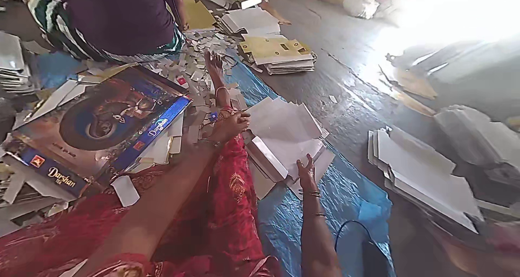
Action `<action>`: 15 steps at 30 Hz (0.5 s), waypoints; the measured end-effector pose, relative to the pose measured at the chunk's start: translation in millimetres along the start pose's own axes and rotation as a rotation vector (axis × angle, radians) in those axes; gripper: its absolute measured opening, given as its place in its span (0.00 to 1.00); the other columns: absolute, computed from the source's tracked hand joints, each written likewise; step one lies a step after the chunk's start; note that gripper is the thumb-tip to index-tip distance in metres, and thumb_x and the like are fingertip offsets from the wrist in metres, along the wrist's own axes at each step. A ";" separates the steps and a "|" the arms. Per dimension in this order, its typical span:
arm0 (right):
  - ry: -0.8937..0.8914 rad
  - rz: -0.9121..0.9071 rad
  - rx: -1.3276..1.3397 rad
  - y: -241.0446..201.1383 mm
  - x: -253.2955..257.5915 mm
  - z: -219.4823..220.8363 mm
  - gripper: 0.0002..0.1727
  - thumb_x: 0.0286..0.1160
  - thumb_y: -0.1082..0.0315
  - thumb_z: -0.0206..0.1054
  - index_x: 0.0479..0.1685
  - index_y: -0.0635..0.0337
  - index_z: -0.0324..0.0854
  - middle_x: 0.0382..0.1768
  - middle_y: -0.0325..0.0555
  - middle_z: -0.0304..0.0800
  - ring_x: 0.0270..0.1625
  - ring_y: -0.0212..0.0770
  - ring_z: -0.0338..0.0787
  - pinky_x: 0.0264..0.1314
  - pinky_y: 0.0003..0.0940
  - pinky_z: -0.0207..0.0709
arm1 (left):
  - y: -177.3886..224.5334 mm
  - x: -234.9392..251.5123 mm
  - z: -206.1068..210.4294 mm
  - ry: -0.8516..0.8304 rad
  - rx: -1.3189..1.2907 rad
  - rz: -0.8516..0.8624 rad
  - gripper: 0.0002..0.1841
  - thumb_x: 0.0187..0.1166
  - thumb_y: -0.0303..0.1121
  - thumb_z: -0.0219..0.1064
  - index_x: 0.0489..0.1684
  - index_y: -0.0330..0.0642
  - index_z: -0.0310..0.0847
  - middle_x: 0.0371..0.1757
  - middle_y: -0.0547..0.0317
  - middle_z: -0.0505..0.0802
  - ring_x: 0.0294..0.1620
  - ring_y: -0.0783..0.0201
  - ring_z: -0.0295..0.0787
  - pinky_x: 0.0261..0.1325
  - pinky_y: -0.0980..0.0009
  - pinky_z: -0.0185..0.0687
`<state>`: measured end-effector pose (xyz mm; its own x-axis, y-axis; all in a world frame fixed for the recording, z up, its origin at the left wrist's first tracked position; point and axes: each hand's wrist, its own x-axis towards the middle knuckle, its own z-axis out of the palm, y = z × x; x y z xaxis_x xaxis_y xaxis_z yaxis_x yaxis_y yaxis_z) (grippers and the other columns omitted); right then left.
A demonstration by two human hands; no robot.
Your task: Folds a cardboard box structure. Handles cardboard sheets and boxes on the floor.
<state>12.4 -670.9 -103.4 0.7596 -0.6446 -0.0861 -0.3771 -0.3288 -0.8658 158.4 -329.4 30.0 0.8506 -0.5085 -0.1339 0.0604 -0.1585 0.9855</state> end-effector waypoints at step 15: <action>-0.088 -0.025 0.014 9.0 15.1 -12.3 0.41 0.79 0.70 0.66 0.92 0.65 0.52 0.92 0.61 0.51 0.93 0.51 0.57 0.91 0.47 0.56 | -71.7 120.7 84.2 0.460 -0.309 -0.374 0.52 0.67 0.28 0.81 0.91 0.35 0.45 0.86 0.33 0.68 0.83 0.41 0.69 0.81 0.47 0.70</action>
<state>14.0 -692.1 -106.4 0.8128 -0.5728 -0.1067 -0.3502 -0.3339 -0.8751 212.8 -450.7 -65.6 0.8754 -0.0424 -0.4815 0.4829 0.0307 0.8751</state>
